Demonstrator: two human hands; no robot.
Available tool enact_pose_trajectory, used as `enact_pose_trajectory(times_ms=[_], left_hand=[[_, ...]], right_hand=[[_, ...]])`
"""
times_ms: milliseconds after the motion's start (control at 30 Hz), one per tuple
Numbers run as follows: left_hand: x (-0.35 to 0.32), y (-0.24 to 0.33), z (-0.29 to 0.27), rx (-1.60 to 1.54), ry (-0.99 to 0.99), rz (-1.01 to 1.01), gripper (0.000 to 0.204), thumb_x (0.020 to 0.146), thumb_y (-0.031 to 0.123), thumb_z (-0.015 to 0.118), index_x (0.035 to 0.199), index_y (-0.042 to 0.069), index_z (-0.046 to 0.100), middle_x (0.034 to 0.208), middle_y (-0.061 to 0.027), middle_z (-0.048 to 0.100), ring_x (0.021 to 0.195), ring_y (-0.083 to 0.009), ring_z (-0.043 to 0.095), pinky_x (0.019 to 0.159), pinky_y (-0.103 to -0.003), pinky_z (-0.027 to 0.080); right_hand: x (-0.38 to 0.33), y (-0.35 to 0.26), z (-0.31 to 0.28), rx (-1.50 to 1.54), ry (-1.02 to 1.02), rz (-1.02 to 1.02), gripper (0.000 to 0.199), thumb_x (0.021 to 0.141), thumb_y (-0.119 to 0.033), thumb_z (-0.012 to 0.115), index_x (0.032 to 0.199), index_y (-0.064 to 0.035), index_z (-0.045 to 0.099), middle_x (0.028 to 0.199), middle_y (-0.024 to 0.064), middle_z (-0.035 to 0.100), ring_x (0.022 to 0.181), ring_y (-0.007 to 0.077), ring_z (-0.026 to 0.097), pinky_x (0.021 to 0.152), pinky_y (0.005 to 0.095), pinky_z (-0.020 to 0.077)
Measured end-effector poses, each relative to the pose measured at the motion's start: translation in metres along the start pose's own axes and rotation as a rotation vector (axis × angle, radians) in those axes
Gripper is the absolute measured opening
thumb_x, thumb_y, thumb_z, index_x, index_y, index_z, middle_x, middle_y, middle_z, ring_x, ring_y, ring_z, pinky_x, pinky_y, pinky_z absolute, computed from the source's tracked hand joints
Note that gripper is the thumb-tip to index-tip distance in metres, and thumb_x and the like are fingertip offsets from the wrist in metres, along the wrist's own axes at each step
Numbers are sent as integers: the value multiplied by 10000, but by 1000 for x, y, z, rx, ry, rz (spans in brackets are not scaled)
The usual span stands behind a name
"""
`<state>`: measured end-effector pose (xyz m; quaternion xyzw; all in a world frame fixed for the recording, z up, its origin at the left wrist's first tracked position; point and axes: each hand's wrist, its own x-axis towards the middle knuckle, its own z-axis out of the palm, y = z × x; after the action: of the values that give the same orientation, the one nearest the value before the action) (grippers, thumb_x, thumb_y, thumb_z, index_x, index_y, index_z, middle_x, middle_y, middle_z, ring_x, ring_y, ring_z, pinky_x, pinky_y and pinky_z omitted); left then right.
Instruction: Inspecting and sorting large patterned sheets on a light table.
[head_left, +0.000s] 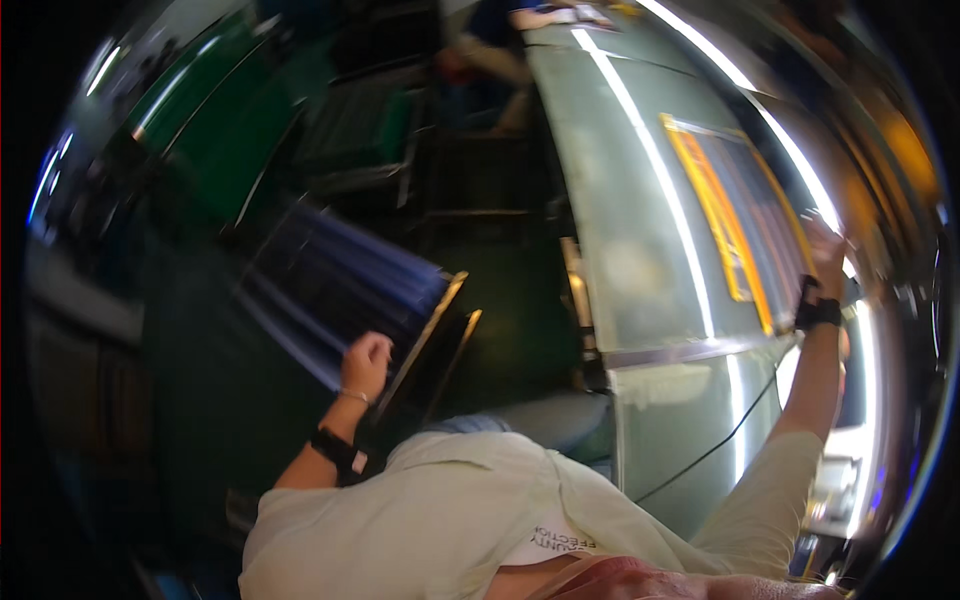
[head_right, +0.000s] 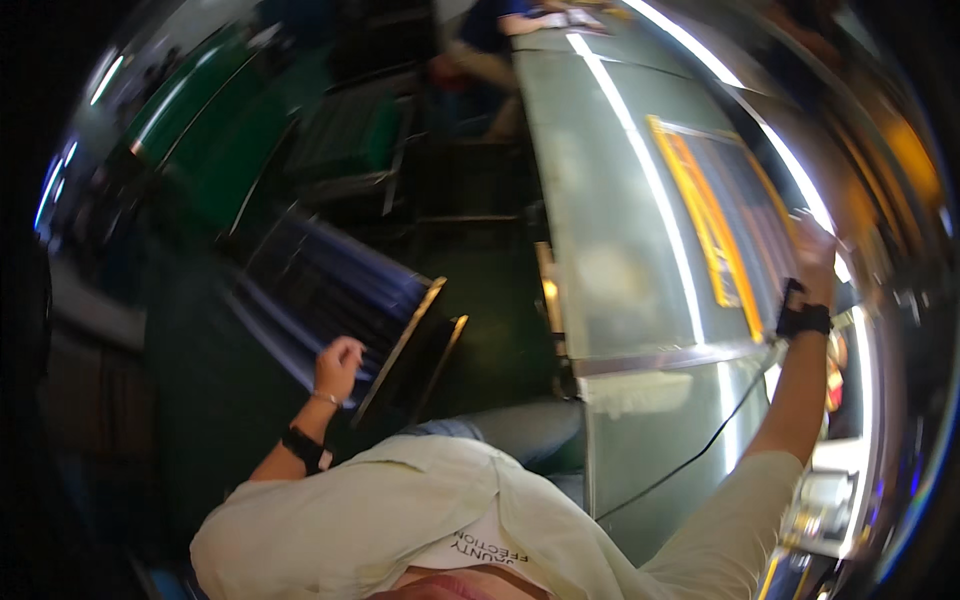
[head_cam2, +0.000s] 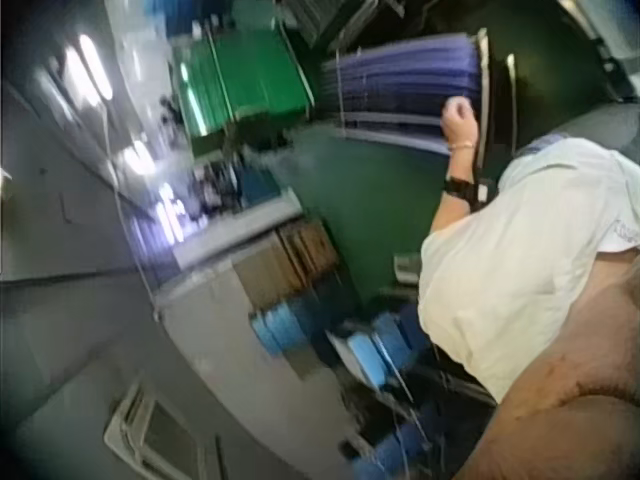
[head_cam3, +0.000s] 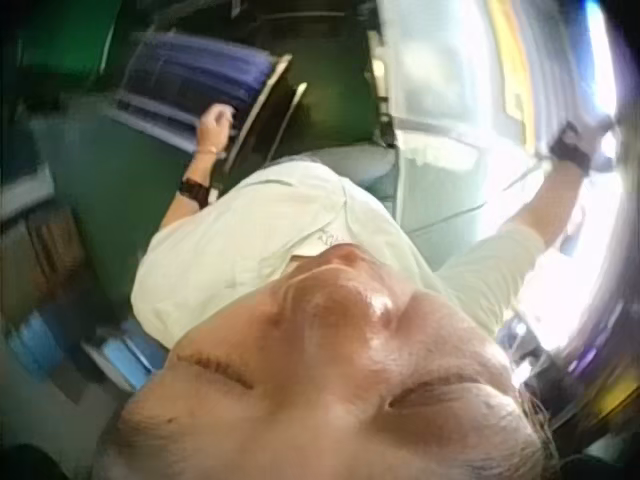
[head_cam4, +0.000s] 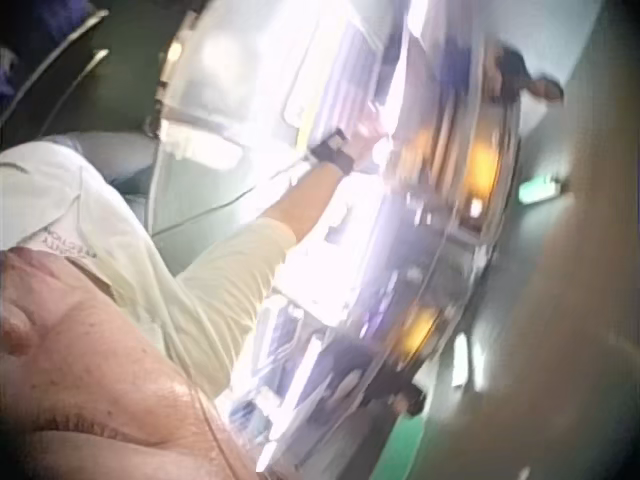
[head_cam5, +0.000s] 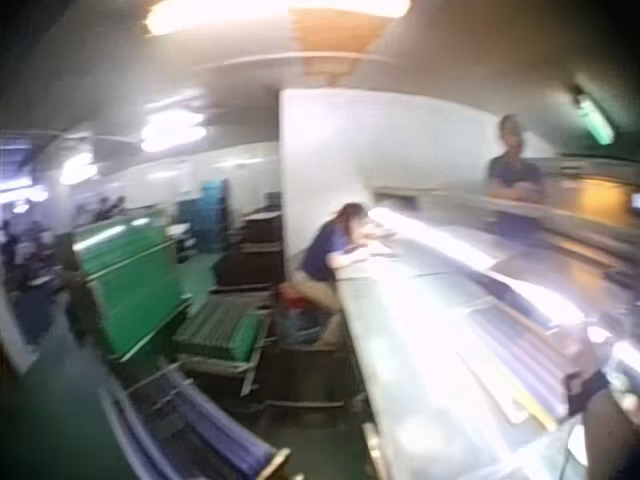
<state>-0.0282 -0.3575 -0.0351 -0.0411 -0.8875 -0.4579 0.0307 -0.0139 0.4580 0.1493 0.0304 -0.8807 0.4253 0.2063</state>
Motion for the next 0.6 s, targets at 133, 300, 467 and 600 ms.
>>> enact_pose_trajectory(times_ms=[133,300,467,600], left_hand=[[-1,-47,-87,464,606,-130,132,822,184,566,899,77,576,838,-96,551,791,-263,554,686,-347,452],[43,-200,-154,73,857,-525,298,804,291,591,958,36,605,937,-184,603,858,-311,584,775,-399,460],[72,-179,-164,307,984,-503,367,815,371,564,924,24,608,922,-185,625,871,-338,593,778,-417,461],[121,-164,-160,202,483,-909,602,820,532,477,1033,-21,583,1043,-200,604,937,-335,599,800,-407,479]], right_hand=[[5,17,-2,-23,-2,-83,383,853,-17,430,1235,5,422,1260,173,468,1144,215,471,985,306,361],[-10,12,-10,-286,278,-89,436,795,86,422,1225,26,459,1249,158,489,1094,186,504,950,279,369],[-157,-96,89,581,458,173,368,888,20,439,1245,95,391,1278,198,446,1171,260,453,1024,332,348],[-226,-116,121,1066,1027,377,366,896,-51,469,1226,97,410,1259,216,457,1126,285,488,1008,359,392]])
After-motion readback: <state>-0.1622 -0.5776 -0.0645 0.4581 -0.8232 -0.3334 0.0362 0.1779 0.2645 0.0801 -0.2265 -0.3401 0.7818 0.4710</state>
